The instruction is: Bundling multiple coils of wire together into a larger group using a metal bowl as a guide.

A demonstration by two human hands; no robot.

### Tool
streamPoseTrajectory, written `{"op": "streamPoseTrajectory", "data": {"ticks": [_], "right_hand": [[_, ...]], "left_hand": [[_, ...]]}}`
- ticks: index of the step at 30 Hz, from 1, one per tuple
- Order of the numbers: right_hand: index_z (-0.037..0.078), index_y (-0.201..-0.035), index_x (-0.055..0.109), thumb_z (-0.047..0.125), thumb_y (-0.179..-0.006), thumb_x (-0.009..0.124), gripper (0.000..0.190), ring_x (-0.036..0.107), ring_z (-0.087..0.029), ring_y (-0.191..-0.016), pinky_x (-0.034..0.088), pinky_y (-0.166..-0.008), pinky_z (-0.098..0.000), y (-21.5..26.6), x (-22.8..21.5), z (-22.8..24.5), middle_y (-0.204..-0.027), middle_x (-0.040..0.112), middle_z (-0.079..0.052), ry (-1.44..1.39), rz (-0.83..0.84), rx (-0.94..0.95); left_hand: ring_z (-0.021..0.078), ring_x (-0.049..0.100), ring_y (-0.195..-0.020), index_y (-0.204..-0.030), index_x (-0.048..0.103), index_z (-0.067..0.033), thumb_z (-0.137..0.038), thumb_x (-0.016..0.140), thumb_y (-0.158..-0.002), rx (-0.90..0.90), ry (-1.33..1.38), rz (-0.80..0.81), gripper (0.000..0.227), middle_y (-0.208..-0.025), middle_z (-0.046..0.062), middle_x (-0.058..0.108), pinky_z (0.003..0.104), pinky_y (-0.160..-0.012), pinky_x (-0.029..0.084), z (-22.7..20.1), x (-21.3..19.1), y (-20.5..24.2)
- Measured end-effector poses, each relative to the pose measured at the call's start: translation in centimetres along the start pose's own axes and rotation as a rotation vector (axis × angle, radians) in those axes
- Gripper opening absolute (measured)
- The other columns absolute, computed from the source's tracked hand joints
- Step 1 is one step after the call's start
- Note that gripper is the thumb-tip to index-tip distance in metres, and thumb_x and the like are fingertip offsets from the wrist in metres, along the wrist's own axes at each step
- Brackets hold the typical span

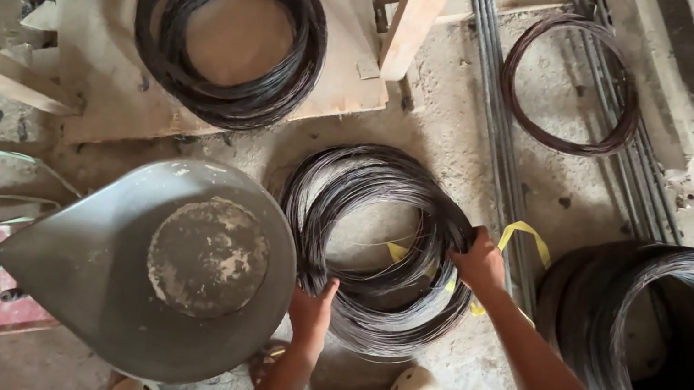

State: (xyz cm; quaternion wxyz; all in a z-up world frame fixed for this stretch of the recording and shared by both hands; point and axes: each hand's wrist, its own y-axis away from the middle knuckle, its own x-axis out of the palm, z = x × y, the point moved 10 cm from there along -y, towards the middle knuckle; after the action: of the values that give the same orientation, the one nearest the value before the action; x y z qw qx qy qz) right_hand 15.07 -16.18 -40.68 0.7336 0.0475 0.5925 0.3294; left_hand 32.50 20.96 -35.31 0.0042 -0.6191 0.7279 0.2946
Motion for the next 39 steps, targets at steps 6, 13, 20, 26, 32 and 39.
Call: {"op": "streamPoseTrajectory", "data": {"ticks": [6, 13, 20, 26, 32, 39], "right_hand": [[0.006, -0.145, 0.038, 0.034, -0.086, 0.080, 0.079, 0.073, -0.031, -0.089, 0.066, -0.069, -0.0420, 2.8, -3.5, 2.3, -0.111, 0.069, -0.017, -0.061, 0.076, 0.072], [0.002, -0.133, 0.053, 0.020, -0.083, 0.081, 0.061, 0.070, -0.024, -0.067, 0.061, -0.051, -0.0331, 5.3, -4.4, 1.4, -0.104, 0.070, -0.017, -0.370, 0.070, 0.094], [0.006, -0.128, 0.062, 0.031, -0.080, 0.080, 0.057, 0.072, -0.029, -0.085, 0.059, -0.069, -0.0419, 6.2, -4.6, -0.7, -0.107, 0.074, -0.015, -0.326, -0.010, 0.072], [0.003, -0.123, 0.060, 0.056, -0.078, 0.080, 0.072, 0.064, -0.016, -0.060, 0.053, -0.047, -0.0303, 7.1, -7.6, 1.8, -0.084, 0.071, -0.009, -0.235, 0.063, 0.037], [0.005, -0.093, 0.067, 0.055, -0.091, 0.066, 0.050, 0.059, -0.021, -0.054, 0.050, -0.045, -0.0359, 9.4, -11.7, 2.3, -0.072, 0.066, -0.012, -0.519, 0.018, 0.049], [0.001, -0.128, 0.065, 0.025, -0.076, 0.084, 0.060, 0.066, -0.025, -0.069, 0.057, -0.062, -0.0367, 14.9, -16.7, 3.2, -0.092, 0.071, -0.017, -0.544, 0.086, 0.038]], "left_hand": [[0.0390, 0.044, -0.141, -0.144, 0.045, 0.0098, -0.030, 0.086, -0.073, 0.195, 0.016, -0.155, 0.091, -0.150, 0.029, 0.049, 0.041, -0.123, 0.022, 6.7, 1.3, -0.8], [0.0354, 0.055, -0.134, -0.133, 0.060, 0.0059, -0.035, 0.088, -0.073, 0.182, -0.023, -0.158, 0.078, -0.138, 0.024, 0.062, 0.040, -0.119, 0.031, 6.1, -0.3, 0.2], [0.0288, 0.075, -0.102, -0.109, 0.072, -0.0031, -0.035, 0.087, -0.072, -0.112, -0.019, -0.042, 0.052, -0.106, 0.014, 0.079, 0.040, -0.092, 0.053, 10.3, 0.7, 0.6], [0.0293, 0.074, -0.100, -0.104, 0.073, -0.0047, -0.056, 0.082, -0.071, -0.249, -0.032, 0.029, 0.062, -0.102, 0.011, 0.080, 0.039, -0.090, 0.052, 7.8, 0.7, 2.2], [0.0317, 0.072, -0.089, -0.095, 0.078, -0.0061, -0.076, 0.051, -0.081, -0.494, -0.015, 0.129, 0.076, -0.092, 0.013, 0.080, 0.040, -0.081, 0.050, 8.5, 1.6, 4.7], [0.0201, 0.064, -0.053, -0.087, 0.070, -0.0008, -0.026, 0.093, -0.071, -0.575, 0.341, 0.269, 0.038, -0.068, 0.013, 0.071, 0.032, -0.048, 0.049, 9.8, 4.4, 10.5]]}}
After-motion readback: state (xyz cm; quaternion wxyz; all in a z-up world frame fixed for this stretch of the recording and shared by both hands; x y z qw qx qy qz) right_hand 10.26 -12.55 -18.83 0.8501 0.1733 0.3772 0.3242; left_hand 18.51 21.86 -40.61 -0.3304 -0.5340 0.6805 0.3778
